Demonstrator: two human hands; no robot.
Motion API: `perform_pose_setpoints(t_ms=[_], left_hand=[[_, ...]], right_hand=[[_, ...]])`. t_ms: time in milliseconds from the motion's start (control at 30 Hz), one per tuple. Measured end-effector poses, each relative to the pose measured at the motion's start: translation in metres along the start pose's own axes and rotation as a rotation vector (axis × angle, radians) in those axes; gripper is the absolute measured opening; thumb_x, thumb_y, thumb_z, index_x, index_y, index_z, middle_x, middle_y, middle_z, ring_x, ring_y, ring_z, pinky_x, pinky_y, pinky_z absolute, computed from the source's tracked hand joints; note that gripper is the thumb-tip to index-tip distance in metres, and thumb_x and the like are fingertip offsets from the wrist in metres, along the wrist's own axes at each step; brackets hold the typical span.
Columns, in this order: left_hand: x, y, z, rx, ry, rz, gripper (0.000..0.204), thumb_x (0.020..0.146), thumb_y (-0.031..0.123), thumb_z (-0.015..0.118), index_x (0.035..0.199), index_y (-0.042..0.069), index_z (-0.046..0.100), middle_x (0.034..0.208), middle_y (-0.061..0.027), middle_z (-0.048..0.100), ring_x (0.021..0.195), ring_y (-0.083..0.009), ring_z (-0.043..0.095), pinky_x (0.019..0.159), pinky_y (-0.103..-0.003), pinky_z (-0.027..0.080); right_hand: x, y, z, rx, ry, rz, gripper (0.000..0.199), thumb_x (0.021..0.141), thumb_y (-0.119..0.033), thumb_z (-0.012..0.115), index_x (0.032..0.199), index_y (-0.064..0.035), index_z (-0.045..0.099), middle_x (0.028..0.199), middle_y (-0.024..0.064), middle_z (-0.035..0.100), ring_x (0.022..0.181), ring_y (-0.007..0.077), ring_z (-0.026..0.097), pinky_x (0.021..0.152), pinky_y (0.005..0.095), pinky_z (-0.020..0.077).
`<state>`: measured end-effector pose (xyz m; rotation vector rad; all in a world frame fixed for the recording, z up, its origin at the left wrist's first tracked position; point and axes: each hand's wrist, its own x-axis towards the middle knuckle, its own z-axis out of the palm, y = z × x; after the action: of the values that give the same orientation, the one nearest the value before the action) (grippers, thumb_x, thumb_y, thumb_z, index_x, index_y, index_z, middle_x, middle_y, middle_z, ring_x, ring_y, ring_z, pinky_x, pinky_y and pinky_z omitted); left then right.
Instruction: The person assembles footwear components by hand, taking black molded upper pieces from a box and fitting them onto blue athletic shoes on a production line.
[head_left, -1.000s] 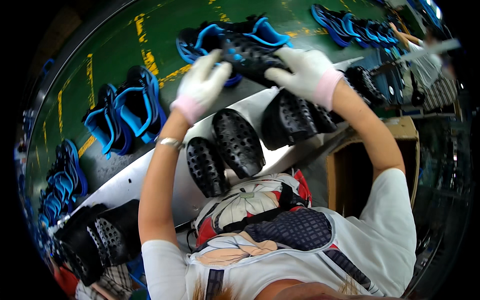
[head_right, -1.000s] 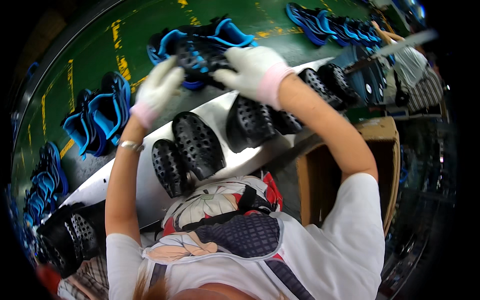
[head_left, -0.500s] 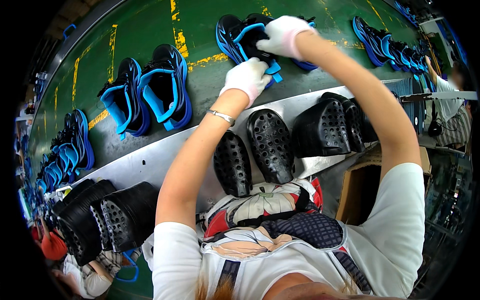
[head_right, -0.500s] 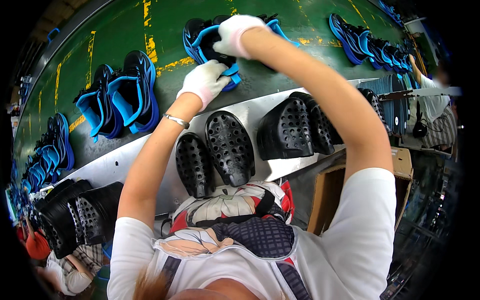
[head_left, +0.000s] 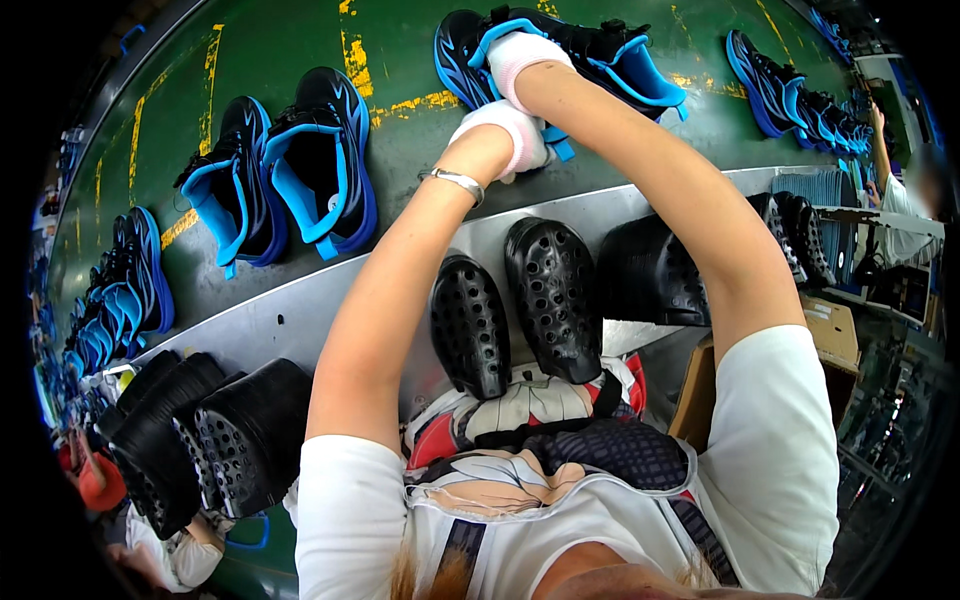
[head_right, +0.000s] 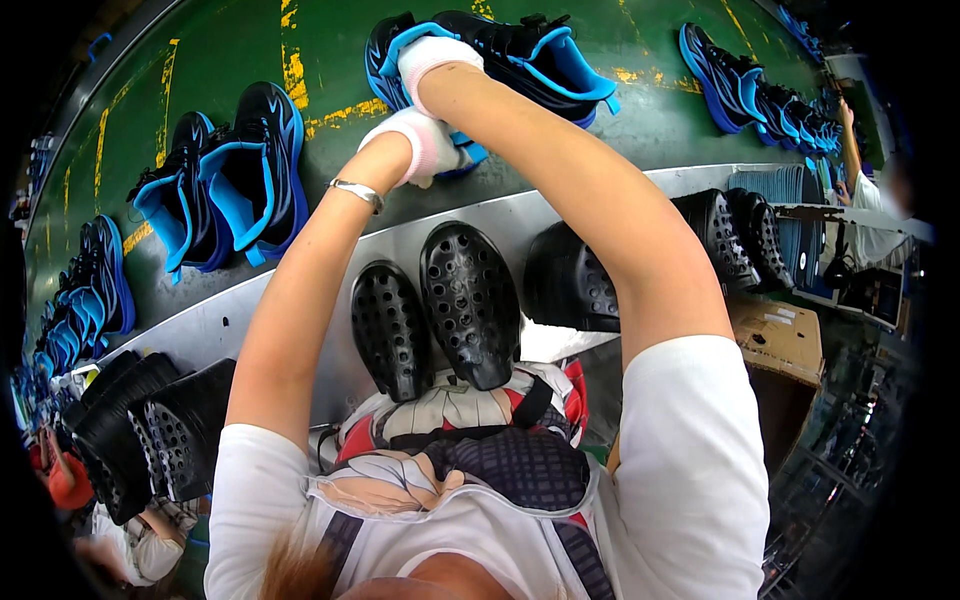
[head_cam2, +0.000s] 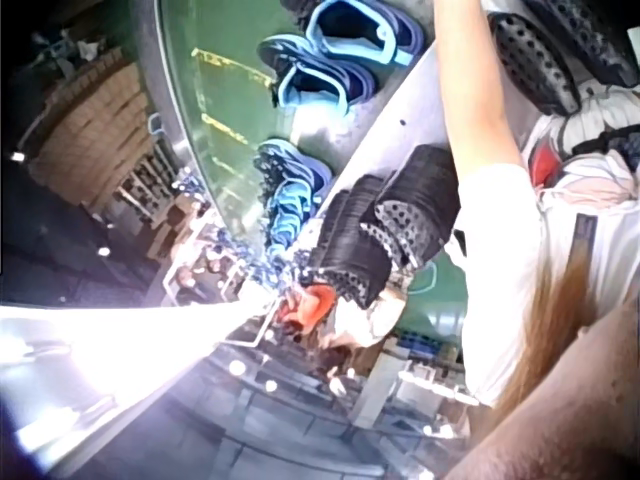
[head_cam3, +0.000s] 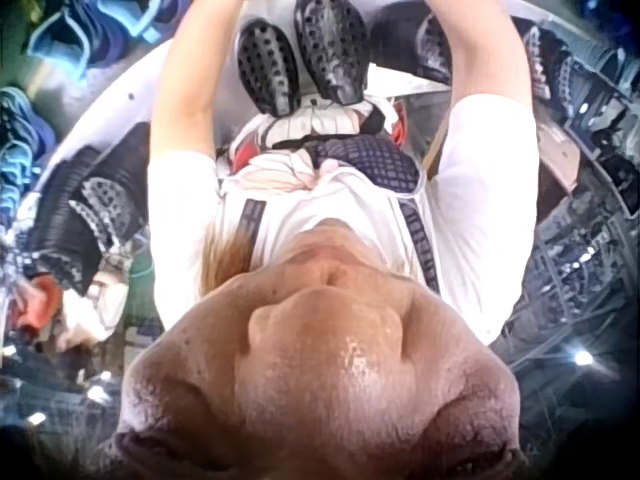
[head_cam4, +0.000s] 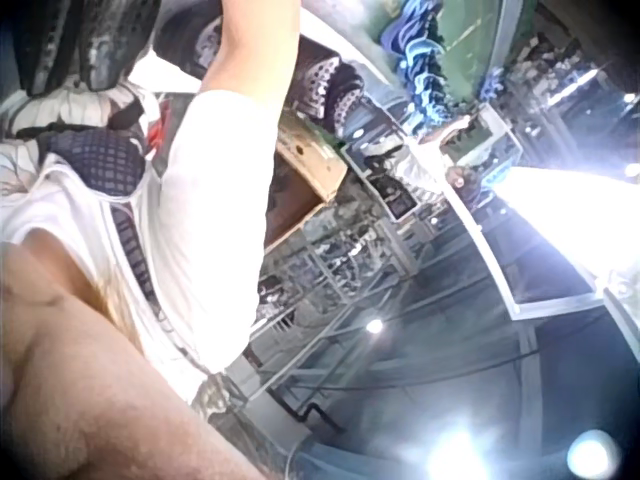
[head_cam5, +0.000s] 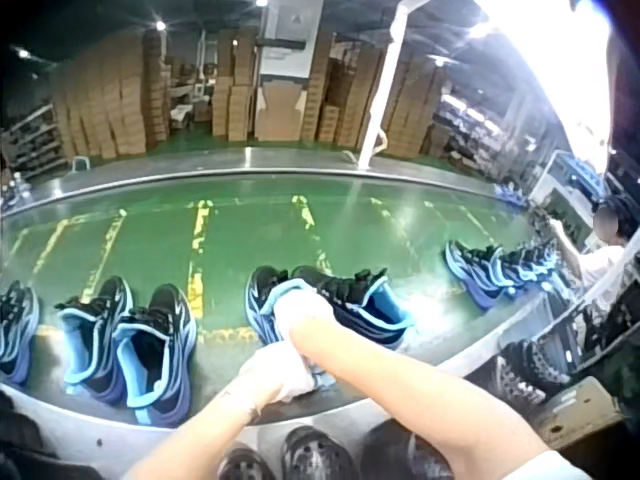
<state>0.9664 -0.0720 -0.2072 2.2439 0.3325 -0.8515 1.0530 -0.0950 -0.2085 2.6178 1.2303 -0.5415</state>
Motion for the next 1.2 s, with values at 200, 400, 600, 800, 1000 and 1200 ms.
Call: perform_pose_setpoints(t_ms=[200, 400, 600, 800, 1000, 1200], left_hand=[[-0.002, 0.003, 0.016, 0.137, 0.237, -0.017, 0.037, 0.082, 0.033, 0.058, 0.108, 0.009, 0.069, 0.112, -0.0153, 0.067, 0.104, -0.0313, 0.064, 0.087, -0.037, 0.052], [-0.025, -0.044, 0.001, -0.099, 0.185, 0.017, 0.041, 0.081, 0.044, 0.067, 0.09, 0.003, 0.067, 0.081, -0.0135, 0.069, 0.071, -0.026, 0.069, 0.068, -0.036, 0.055], [-0.066, -0.067, -0.025, -0.207, 0.287, 0.005, 0.038, 0.08, 0.041, 0.074, 0.071, 0.007, 0.058, 0.061, -0.002, 0.051, 0.052, -0.0156, 0.054, 0.05, -0.026, 0.046], [-0.066, -0.085, -0.029, -0.291, 0.253, 0.038, 0.037, 0.079, 0.043, 0.075, 0.08, 0.007, 0.065, 0.067, -0.0047, 0.061, 0.056, -0.0147, 0.059, 0.052, -0.025, 0.048], [-0.069, -0.081, -0.019, -0.222, 0.299, 0.04, 0.042, 0.082, 0.043, 0.071, 0.068, 0.006, 0.054, 0.062, -0.0089, 0.059, 0.053, -0.0182, 0.054, 0.053, -0.031, 0.046], [-0.074, -0.067, 0.007, 0.523, 0.581, -0.083, 0.055, 0.078, 0.032, 0.068, 0.128, 0.013, 0.055, 0.13, -0.0122, 0.053, 0.107, -0.0343, 0.058, 0.093, -0.04, 0.05]], right_hand=[[-0.003, 0.015, 0.001, 0.021, 0.033, -0.194, 0.03, 0.086, -0.027, 0.054, 0.1, -0.0031, 0.067, 0.104, 0.0196, 0.067, 0.094, 0.037, 0.064, 0.081, 0.0431, 0.0521], [-0.147, 0.018, -0.039, 0.122, 0.192, -0.516, 0.028, 0.088, -0.029, 0.058, 0.102, -0.0066, 0.066, 0.091, 0.0144, 0.066, 0.086, 0.0322, 0.064, 0.076, 0.0412, 0.0513], [-0.284, 0.019, -0.013, 0.163, 0.141, -0.536, 0.057, 0.068, -0.038, 0.076, 0.111, -0.0049, 0.059, 0.107, 0.0119, 0.061, 0.096, 0.031, 0.06, 0.083, 0.0409, 0.0499], [-0.296, 0.017, 0.024, 0.195, 0.231, -0.428, 0.057, 0.063, -0.031, 0.08, 0.108, -0.0043, 0.058, 0.109, 0.0115, 0.058, 0.096, 0.0312, 0.057, 0.084, 0.0394, 0.0488], [-0.299, 0.02, 0.031, 0.259, 0.251, -0.467, 0.054, 0.062, -0.029, 0.082, 0.103, -0.0049, 0.057, 0.103, 0.0115, 0.058, 0.095, 0.0315, 0.058, 0.083, 0.0394, 0.0487], [-0.309, 0.039, 0.013, 0.53, 0.364, -0.482, 0.05, 0.064, -0.033, 0.08, 0.098, -0.0056, 0.057, 0.095, 0.0123, 0.058, 0.09, 0.0313, 0.059, 0.078, 0.0397, 0.0503]])
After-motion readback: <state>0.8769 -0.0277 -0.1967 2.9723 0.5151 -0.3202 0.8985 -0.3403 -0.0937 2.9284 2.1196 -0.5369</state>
